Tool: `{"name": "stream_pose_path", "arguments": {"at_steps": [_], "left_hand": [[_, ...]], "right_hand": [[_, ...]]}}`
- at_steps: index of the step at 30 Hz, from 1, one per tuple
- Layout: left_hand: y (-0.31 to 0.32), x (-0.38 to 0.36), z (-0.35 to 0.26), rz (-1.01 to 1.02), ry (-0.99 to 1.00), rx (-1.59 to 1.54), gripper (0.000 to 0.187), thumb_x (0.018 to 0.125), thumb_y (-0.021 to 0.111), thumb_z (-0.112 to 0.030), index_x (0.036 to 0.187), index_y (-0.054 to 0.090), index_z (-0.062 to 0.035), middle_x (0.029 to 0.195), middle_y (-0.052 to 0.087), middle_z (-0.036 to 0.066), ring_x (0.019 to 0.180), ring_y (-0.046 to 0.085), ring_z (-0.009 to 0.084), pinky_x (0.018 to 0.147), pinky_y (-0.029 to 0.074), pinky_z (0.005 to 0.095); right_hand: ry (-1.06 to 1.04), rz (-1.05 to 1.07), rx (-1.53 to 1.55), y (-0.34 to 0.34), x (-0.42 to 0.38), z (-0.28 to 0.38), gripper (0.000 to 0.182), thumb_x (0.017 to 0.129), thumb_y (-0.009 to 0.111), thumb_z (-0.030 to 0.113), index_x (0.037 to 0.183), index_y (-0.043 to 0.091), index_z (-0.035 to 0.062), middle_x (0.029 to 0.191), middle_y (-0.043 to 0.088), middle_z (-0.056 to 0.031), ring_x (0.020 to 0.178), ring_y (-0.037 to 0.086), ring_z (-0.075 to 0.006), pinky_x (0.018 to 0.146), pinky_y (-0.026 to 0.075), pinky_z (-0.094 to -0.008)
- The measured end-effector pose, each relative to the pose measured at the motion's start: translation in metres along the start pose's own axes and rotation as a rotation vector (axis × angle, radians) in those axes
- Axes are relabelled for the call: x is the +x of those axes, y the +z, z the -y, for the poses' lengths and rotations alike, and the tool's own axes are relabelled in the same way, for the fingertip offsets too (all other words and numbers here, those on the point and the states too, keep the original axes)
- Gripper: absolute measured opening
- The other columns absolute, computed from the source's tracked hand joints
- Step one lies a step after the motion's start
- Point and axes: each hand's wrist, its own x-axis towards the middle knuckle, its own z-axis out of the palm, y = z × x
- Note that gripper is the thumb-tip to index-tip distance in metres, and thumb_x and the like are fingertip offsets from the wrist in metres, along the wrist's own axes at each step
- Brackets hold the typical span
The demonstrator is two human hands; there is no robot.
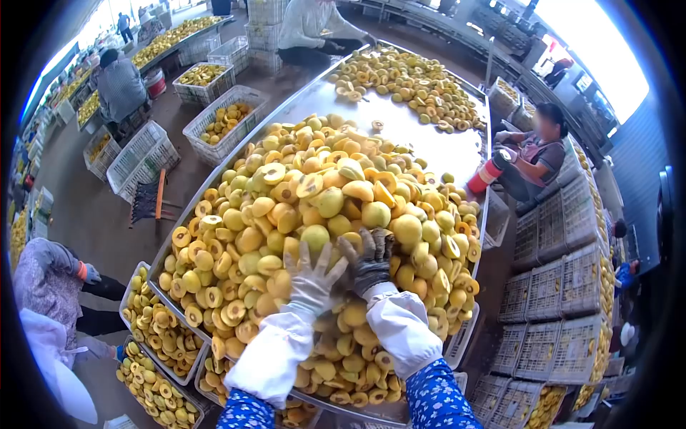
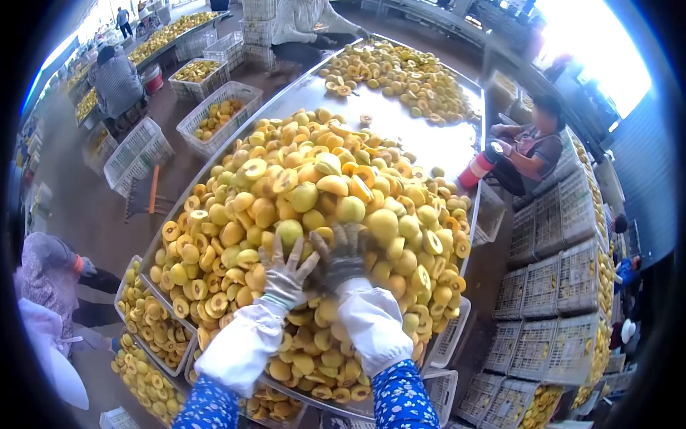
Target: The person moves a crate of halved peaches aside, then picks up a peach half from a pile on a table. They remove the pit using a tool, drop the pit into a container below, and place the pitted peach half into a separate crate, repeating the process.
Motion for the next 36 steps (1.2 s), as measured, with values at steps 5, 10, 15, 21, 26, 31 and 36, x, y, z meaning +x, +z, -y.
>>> {"name": "stream_pose_path", "arguments": {"at_steps": [5,10,15,21,26,31,36], "left_hand": [[0.021,0.084,0.047,0.095,-0.003,0.023,0.083,0.051,0.069,-0.063,0.127,0.042,-0.0427,0.145,0.028,0.010,0.128,0.017,0.0552,0.097,0.003,0.0722],[0.032,0.141,0.111,0.268,-0.049,0.093,0.094,0.053,0.061,-0.075,0.136,0.034,-0.0393,0.151,0.015,0.002,0.132,0.017,0.0479,0.096,0.000,0.0739],[0.054,0.185,0.123,0.407,-0.151,0.119,0.099,0.055,0.062,-0.073,0.140,0.027,-0.0352,0.152,0.008,0.001,0.135,0.008,0.0441,0.094,0.003,0.0757],[0.090,0.221,0.131,0.412,-0.176,0.144,0.095,0.061,0.064,-0.066,0.141,0.025,-0.0325,0.152,0.002,0.000,0.135,0.015,0.0383,0.097,0.009,0.0728],[0.084,0.219,0.115,0.482,-0.211,0.183,0.087,0.071,0.057,-0.064,0.143,0.017,-0.0360,0.153,0.004,-0.001,0.138,0.013,0.0335,0.100,0.009,0.0707],[0.045,0.163,0.043,0.593,-0.369,-0.375,0.082,0.076,0.052,-0.062,0.144,0.015,-0.0341,0.153,0.000,0.005,0.138,0.007,0.0370,0.100,0.001,0.0707],[0.054,0.141,-0.075,0.464,-0.029,-0.245,0.089,0.071,0.057,-0.061,0.144,0.018,-0.0305,0.151,0.002,0.014,0.138,0.001,0.0398,0.100,-0.003,0.0682]], "right_hand": [[-0.154,0.203,0.039,0.049,0.077,-0.057,0.045,0.080,0.049,0.046,0.122,0.054,0.0325,0.129,0.041,-0.0171,0.125,0.034,-0.0368,0.107,0.012,-0.0591],[-0.055,0.443,0.015,0.091,0.135,-0.062,0.049,0.091,0.028,0.051,0.134,0.041,0.0315,0.140,0.034,-0.0151,0.132,0.025,-0.0335,0.111,0.005,-0.0517],[-0.064,0.530,-0.057,0.133,0.175,-0.086,0.047,0.094,0.023,0.049,0.136,0.036,0.0351,0.144,0.030,-0.0095,0.137,0.018,-0.0285,0.111,0.000,-0.0501],[0.061,0.494,-0.038,0.188,0.183,-0.114,0.047,0.093,0.024,0.050,0.137,0.034,0.0353,0.146,0.026,-0.0113,0.137,0.015,-0.0307,0.111,0.000,-0.0498],[-0.026,0.405,0.062,0.128,0.147,-0.095,0.052,0.084,0.051,0.038,0.133,0.041,0.0235,0.136,0.038,-0.0159,0.127,0.032,-0.0388,0.107,0.017,-0.0529],[-0.039,0.283,0.008,-0.053,0.059,-0.096,0.061,0.070,0.065,0.049,0.126,0.047,0.0308,0.138,0.035,-0.0112,0.127,0.030,-0.0396,0.103,0.015,-0.0628],[0.184,0.448,-0.195,-0.035,0.023,-0.174,0.058,0.075,0.055,0.050,0.129,0.045,0.0328,0.143,0.026,-0.0093,0.134,0.016,-0.0386,0.106,0.009,-0.0606]]}}
